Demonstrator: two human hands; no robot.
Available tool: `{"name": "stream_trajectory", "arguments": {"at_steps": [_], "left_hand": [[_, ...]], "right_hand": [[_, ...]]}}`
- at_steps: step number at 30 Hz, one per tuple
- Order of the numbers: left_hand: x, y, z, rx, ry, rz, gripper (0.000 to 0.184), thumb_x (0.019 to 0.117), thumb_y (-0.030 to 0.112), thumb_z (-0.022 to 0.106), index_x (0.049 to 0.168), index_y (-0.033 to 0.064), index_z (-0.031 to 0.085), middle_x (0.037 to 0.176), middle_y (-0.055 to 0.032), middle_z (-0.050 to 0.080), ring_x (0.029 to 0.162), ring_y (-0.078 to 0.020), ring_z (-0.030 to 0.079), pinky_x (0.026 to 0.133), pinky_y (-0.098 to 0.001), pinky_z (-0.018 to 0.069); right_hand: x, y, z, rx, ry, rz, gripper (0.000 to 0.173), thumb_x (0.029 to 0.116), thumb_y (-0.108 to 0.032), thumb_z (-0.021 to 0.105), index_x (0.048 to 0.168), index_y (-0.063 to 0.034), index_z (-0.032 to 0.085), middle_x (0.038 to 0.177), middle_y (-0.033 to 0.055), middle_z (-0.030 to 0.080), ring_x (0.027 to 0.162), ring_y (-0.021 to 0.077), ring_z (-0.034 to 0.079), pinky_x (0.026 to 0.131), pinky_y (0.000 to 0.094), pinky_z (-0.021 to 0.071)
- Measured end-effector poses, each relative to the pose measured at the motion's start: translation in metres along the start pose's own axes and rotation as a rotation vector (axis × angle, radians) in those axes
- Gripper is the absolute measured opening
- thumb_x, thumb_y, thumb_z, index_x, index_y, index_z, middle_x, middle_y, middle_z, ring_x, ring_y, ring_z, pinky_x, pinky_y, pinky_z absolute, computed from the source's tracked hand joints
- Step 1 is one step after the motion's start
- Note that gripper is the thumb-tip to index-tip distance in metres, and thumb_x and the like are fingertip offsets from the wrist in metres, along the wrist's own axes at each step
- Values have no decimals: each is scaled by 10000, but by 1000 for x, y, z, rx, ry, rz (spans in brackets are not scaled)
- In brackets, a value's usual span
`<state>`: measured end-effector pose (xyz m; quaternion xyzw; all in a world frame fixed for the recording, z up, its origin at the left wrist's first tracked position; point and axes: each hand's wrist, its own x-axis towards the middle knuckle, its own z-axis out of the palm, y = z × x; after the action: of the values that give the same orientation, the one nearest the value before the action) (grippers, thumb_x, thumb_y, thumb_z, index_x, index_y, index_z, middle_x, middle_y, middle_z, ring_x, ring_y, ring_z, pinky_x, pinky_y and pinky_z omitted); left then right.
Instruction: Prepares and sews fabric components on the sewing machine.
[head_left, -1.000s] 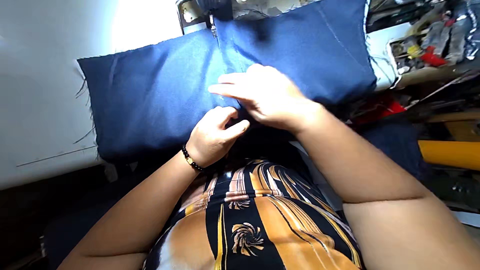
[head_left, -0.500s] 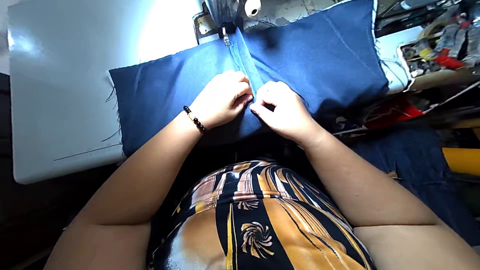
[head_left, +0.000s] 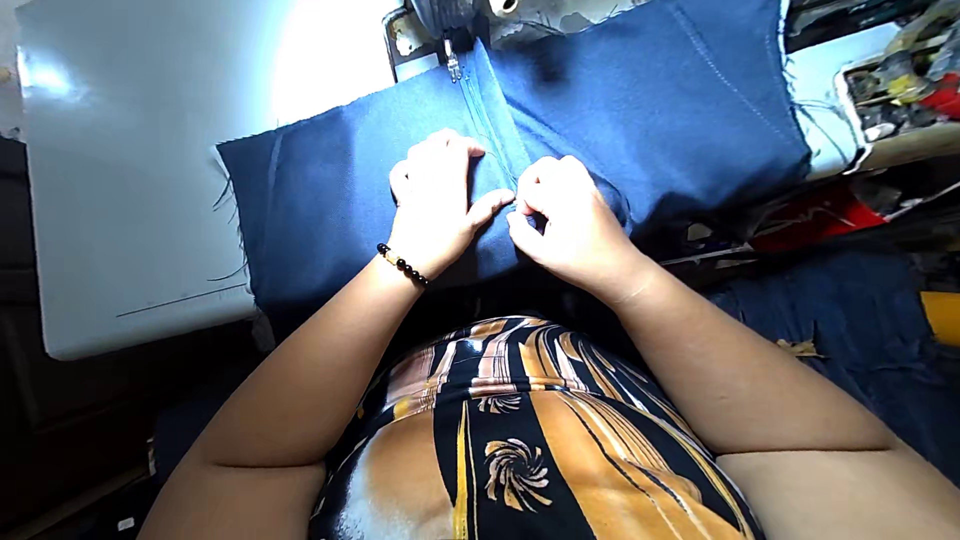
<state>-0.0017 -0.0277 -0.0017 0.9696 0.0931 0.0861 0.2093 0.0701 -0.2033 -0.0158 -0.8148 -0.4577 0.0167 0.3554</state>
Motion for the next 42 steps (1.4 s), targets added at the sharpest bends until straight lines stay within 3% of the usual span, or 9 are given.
{"name": "stream_trajectory", "arguments": {"at_steps": [4,11,15,17,19,22,37,42], "left_hand": [[-2,6,-2,-8,-37,-30,609,901,539,618,1315,94,635,1401,-164,539,1364,-373,442,1026,-643,315],[-4,11,-1,3,-32,-47,576,893,517,617,1297,107,637,1416,-165,527,1396,-376,417,1034,-667,298],[-5,14,1,4,-29,-60,557,900,484,620,1312,108,627,1455,-151,505,1427,-365,388,1044,-688,270],[-6,14,3,0,-21,-53,537,906,475,616,1306,116,626,1493,-131,486,1456,-348,369,1068,-705,245],[-8,9,2,3,-26,-35,524,922,496,603,1298,133,631,1532,-96,476,1476,-312,355,1082,-675,234],[-11,-9,-1,-19,-8,47,523,931,512,583,1289,137,650,1527,-69,514,1474,-265,387,1097,-645,236],[29,-32,-4,-24,11,47,505,945,531,560,1248,147,683,1498,-52,552,1467,-242,409,1118,-649,213],[65,-48,-10,-24,35,56,504,907,556,600,1146,123,694,1454,-76,578,1424,-257,455,1093,-644,250]], "right_hand": [[1,2,-1,27,8,-15,231,897,-186,579,707,-55,590,933,130,614,956,311,570,799,451,444],[3,1,-4,38,-22,2,234,885,-187,578,692,-54,585,921,125,602,959,302,557,805,443,430],[2,3,-4,26,6,-50,227,909,-170,576,730,-35,617,901,146,612,928,305,575,796,436,434],[3,8,-9,51,73,-121,219,957,-146,585,818,-19,696,875,144,682,889,255,648,786,376,496],[1,14,-16,52,102,-192,202,965,-120,586,913,-29,758,944,124,748,947,216,696,856,330,535],[-4,22,-11,41,62,-338,230,957,-102,578,962,-28,796,1108,144,750,1102,284,667,986,375,503],[48,42,-15,10,-42,-382,259,962,-95,539,985,-23,787,1147,159,732,1137,310,646,998,376,484],[85,58,-17,-33,-73,-441,282,969,-111,511,1020,-16,772,1167,169,726,1151,335,646,1005,419,481]]}}
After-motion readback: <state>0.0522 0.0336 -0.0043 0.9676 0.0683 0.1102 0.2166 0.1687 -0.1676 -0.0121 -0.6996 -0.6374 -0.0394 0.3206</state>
